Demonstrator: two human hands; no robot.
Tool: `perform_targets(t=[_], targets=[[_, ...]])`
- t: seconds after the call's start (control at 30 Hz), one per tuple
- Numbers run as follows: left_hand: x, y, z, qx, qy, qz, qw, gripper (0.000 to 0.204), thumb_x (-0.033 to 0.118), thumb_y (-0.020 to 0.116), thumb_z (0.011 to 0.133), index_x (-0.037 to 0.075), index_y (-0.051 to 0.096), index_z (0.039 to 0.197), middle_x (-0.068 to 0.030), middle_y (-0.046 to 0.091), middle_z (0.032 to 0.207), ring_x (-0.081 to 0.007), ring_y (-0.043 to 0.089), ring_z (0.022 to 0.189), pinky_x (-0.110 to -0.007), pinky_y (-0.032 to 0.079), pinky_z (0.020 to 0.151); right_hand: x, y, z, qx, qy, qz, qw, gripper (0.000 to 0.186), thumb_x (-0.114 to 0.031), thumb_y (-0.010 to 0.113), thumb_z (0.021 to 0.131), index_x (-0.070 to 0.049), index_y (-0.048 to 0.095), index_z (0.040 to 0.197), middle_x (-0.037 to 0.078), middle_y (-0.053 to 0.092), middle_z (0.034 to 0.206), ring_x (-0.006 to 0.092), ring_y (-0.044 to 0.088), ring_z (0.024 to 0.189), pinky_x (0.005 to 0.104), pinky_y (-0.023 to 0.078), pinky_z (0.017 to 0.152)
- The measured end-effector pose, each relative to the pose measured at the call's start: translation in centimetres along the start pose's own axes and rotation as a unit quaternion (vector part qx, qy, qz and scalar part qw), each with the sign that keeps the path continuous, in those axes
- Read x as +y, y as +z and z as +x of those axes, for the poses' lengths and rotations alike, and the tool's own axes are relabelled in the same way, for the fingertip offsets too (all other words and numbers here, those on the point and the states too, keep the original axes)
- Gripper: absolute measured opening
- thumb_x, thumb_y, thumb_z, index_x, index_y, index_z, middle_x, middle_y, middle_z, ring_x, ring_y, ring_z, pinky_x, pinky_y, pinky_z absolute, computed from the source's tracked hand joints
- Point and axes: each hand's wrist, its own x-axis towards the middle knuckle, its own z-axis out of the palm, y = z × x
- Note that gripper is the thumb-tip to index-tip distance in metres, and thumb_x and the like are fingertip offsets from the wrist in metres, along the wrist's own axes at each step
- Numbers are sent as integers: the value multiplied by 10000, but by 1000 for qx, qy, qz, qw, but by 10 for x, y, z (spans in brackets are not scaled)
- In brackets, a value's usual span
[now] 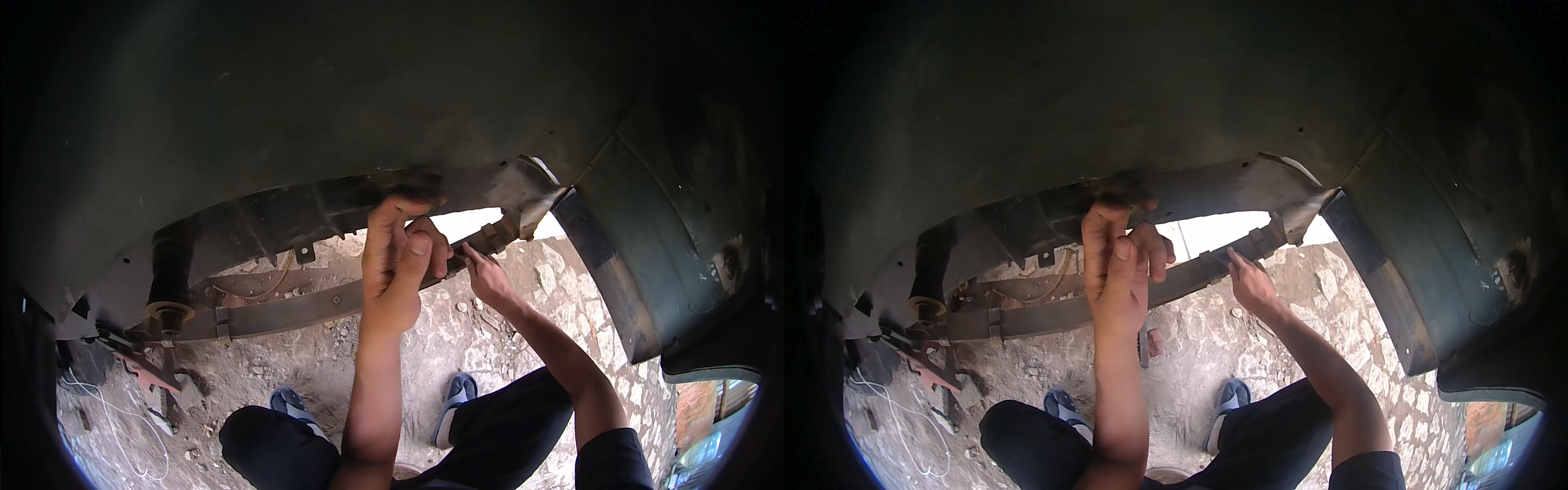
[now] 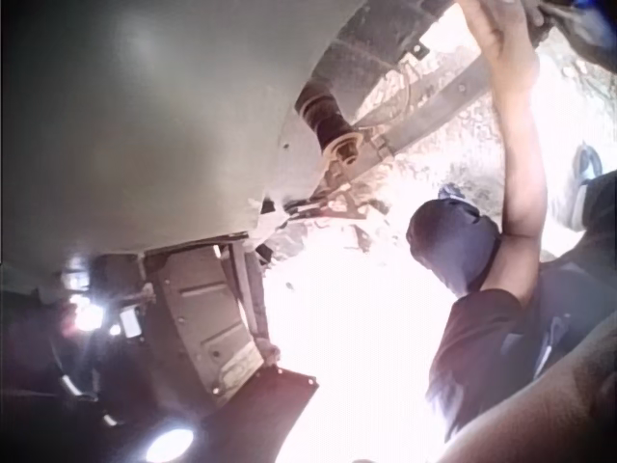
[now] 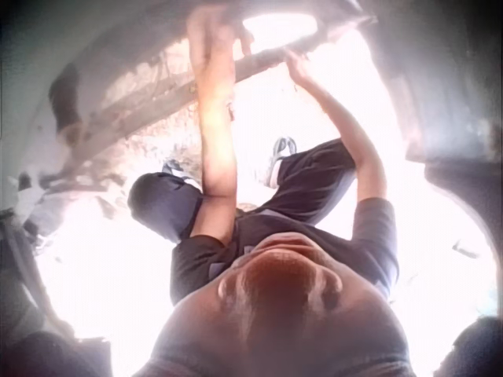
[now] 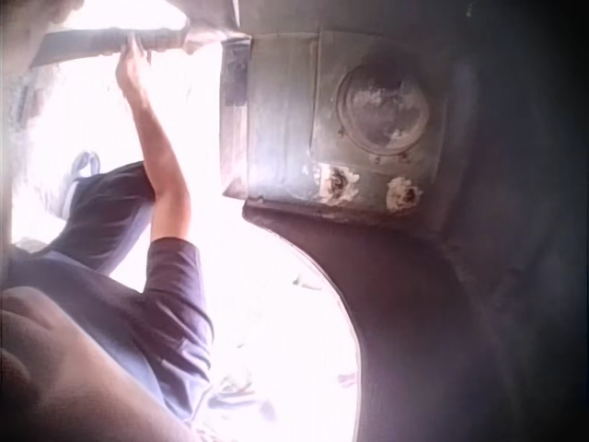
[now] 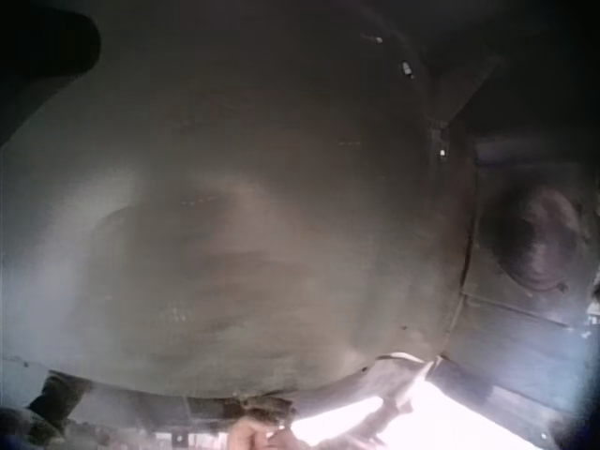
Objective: The person crouches under a vehicle and uses a small metal tool to scrape or adjust a metal bracket on the undercarriage. They repeatedly rub the tool against the bracket and surrounding area, occasionally repositioning their hands to reach different spots.
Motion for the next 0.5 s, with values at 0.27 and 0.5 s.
perform_targets(t=[0.27,0.5], targets=[[-2,2,-2,2,22,-13,1000,299,188,536,974,36,448,1216,-122,538,1171,-87,481,639,-248,417,602,-9,31,9,41,-155,-197,967,494,-293,353,1008,-57,336,1442,146,495,1387,278,415,1332,466,286,1108],[-3,4,0,24,24,-3,999,326,237,535,976,61,432,1231,-151,529,1176,-91,486,609,-275,445,649,-1,40,18,15,-152,-193,969,532,-296,351,1006,-27,275,1458,175,357,1486,304,284,1409,493,230,1141]])
